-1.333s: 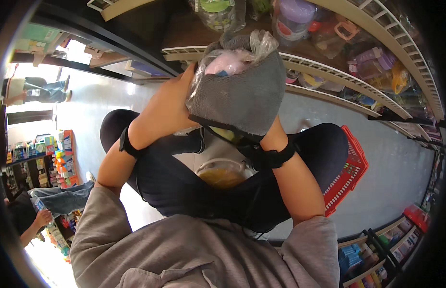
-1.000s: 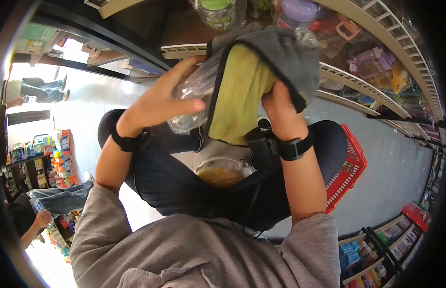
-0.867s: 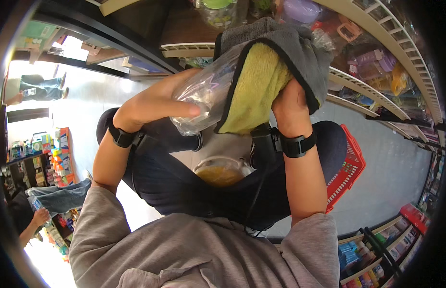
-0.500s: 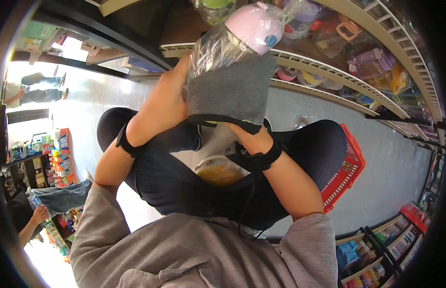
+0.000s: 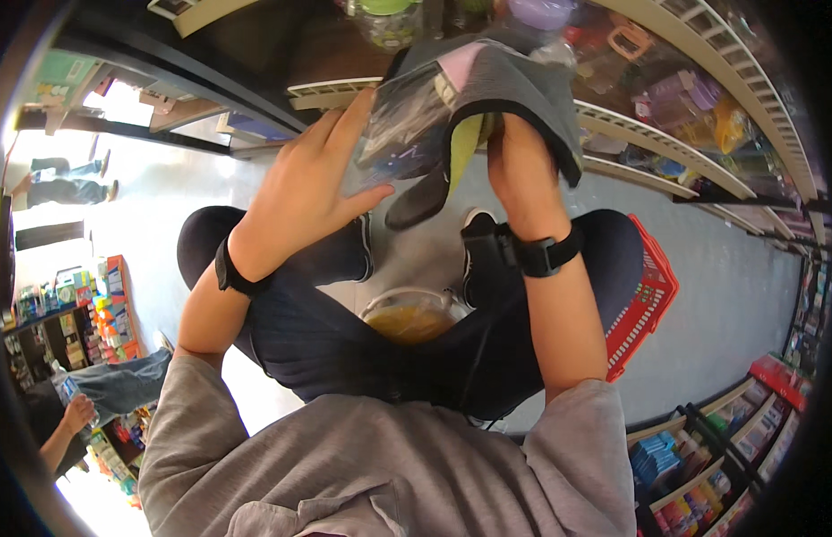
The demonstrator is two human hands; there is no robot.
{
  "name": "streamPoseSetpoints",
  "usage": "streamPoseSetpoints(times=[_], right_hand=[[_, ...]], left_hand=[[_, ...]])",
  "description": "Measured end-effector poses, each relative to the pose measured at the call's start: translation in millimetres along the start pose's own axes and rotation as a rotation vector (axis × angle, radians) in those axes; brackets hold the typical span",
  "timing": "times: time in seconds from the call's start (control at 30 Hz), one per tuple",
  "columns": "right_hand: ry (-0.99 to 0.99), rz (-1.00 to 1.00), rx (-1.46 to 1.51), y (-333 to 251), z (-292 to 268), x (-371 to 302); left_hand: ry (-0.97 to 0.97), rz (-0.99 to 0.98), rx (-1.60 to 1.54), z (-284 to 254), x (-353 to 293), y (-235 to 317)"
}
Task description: Wiping down various bottled products on a retail shelf with a cleaning cloth while squatting in the aisle.
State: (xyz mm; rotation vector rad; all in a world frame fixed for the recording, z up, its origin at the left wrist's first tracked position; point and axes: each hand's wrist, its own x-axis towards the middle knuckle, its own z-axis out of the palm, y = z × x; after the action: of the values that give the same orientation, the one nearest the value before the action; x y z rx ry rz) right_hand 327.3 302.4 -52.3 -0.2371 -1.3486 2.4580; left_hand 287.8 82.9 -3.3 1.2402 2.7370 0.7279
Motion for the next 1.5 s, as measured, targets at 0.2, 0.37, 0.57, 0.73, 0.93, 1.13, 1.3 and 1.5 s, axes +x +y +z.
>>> streamPoseSetpoints(times=[0.2,0.37,0.57,0.73,0.93,1.13,1.3,1.5], right_hand=[[0.342,-0.264,-0.028,-47.4,-35.6,-60.0],[0.586,-0.521,-0.061,-115.0,-81.5,-172.8],[1.015,-0.813,-1.354,-171.8,-182.0,-263.9],[0.846,-0.768,-0.879,-106.0,-272.7,-270.4],[0.913,-0.595,-1.222,-35.2,-377.8,-249.7],[0.796,-0.552,-1.417,19.4,-469.4,-205.2],[0.546,0.062,-1.674,50.5,-515.0,-189.5],[0.597,-0.113,-1.159,40.2,-517.7,-237.9]], left_hand=[[0.107,0.307,0.111,-7.2,1.1,-0.2],[0.017,0.449,-0.307,-13.5,1.1,-0.1],[-0.153,0.269,-0.289,-17.4,6.9,12.9],[-0.306,0.331,-0.105,-13.5,5.9,16.7],[-0.398,0.222,-0.035,-4.4,3.4,17.4],[-0.497,0.159,-0.060,1.5,6.1,22.1],[-0.516,0.150,-0.017,4.4,8.2,18.4],[-0.530,0.113,-0.025,2.5,7.2,17.7]])
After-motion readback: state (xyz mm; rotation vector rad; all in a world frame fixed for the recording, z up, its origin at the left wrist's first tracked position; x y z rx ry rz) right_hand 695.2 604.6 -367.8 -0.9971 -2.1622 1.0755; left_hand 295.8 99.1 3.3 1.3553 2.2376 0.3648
